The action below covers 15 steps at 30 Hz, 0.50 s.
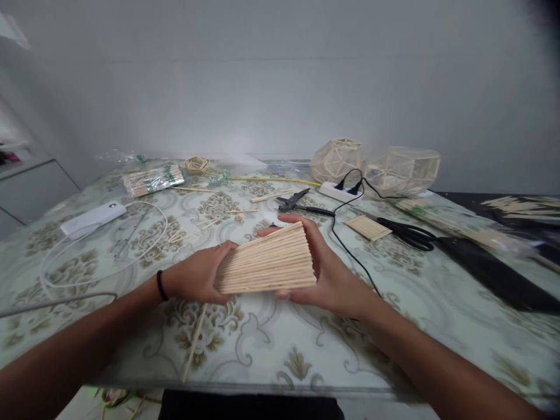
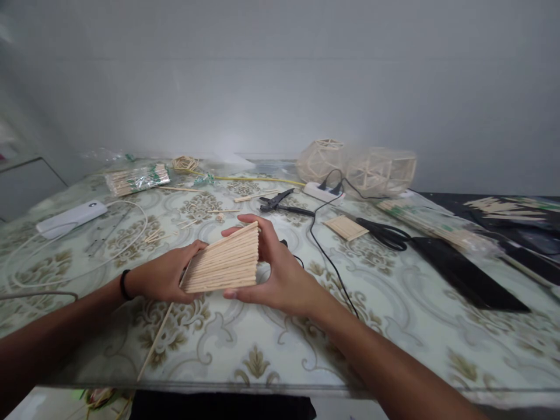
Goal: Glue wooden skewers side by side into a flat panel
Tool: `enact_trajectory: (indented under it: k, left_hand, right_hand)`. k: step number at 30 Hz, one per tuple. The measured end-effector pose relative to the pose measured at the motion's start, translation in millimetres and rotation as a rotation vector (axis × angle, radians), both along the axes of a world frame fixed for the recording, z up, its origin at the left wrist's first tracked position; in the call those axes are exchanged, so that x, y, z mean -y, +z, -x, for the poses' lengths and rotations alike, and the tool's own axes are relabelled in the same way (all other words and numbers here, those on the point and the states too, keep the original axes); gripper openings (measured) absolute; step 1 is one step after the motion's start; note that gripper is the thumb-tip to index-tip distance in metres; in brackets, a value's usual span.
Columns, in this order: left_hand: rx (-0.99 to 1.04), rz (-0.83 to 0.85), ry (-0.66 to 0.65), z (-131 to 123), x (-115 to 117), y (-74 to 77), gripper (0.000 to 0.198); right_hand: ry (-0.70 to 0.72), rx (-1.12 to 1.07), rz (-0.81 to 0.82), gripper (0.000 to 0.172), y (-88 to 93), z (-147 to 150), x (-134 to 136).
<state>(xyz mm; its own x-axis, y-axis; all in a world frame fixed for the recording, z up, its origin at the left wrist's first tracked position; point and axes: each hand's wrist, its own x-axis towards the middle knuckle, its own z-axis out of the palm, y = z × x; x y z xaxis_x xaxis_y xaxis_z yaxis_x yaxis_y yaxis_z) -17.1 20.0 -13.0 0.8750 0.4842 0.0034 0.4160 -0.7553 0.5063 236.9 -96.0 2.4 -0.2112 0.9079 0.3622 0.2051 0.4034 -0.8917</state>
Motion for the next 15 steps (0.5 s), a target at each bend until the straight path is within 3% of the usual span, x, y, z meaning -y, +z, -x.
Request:
enact_trajectory:
  k: [15]
  left_hand:
    - [0.017, -0.01, -0.016, 1.2, -1.4, -2.8, 0.072]
  right_hand:
    - [0.003, -0.001, 0.003, 0.099, -1.5, -0.8, 0.1]
